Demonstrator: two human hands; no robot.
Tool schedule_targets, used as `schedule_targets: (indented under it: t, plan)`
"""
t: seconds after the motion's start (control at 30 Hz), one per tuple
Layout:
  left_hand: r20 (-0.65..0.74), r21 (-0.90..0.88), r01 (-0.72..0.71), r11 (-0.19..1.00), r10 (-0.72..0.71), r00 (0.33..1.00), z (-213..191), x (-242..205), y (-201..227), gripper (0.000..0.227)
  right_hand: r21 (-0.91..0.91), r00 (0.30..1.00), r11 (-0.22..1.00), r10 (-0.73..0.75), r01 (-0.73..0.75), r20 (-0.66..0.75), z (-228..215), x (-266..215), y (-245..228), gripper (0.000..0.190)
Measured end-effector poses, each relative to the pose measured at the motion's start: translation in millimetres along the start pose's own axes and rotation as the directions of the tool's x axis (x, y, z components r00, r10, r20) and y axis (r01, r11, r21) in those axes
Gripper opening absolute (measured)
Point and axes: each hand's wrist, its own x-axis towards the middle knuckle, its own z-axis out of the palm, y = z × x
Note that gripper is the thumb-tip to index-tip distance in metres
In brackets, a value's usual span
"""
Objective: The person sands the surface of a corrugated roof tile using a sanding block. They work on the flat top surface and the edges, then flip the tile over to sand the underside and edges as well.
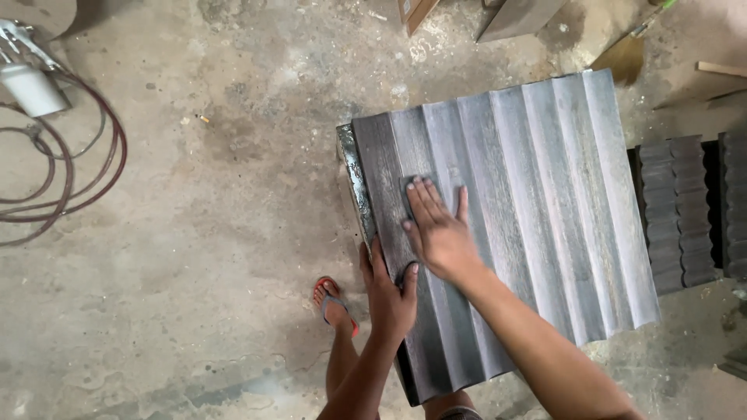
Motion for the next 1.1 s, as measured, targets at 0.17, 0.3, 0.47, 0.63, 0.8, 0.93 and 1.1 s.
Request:
schedule_targets:
  t: [0.17,0.3,0.47,0.63,0.8,0.93,1.1]
  plan:
    - [-0.041,0.051,-0.050,0.997,0.052,0.998,5,-2,-11,0.081,-0.020,0.999,1.000,0.003,-0.004,-0.038,1,87,19,0.068]
    - [-0.031,0.044,-0.043,0.998,0.044,0.999,6,-3,-15,0.083,-0.017,0.997,0.997,0.073,-0.073,0.008,-2,78,8,0.073]
    - [-0.052,0.095,-0.029,0.995,0.034,0.998,6,-1,-14,0.079,-0.018,0.994,0.995,0.095,-0.094,0.060,-5,81,9,0.074]
    - [-0.042,0.164,0.000,0.987,0.007,0.999,8,-3,-22,0.082,-0.030,0.993,0.995,0.101,-0.099,0.062,-18,77,-2,0.074]
    - [-0.076,0.219,0.024,0.976,-0.007,0.997,9,-3,-19,0.084,-0.027,0.987,0.993,0.114,-0.112,0.116,-17,61,-6,0.072]
    - [-0.073,0.207,-0.008,0.978,0.023,0.997,8,-3,-20,0.085,-0.024,0.992,0.994,0.107,-0.105,0.066,-4,110,14,0.073]
    - [-0.109,0.071,-0.067,0.995,0.075,0.991,11,-1,-27,0.078,0.024,0.999,0.998,0.052,-0.052,0.004,1,-35,-20,0.070]
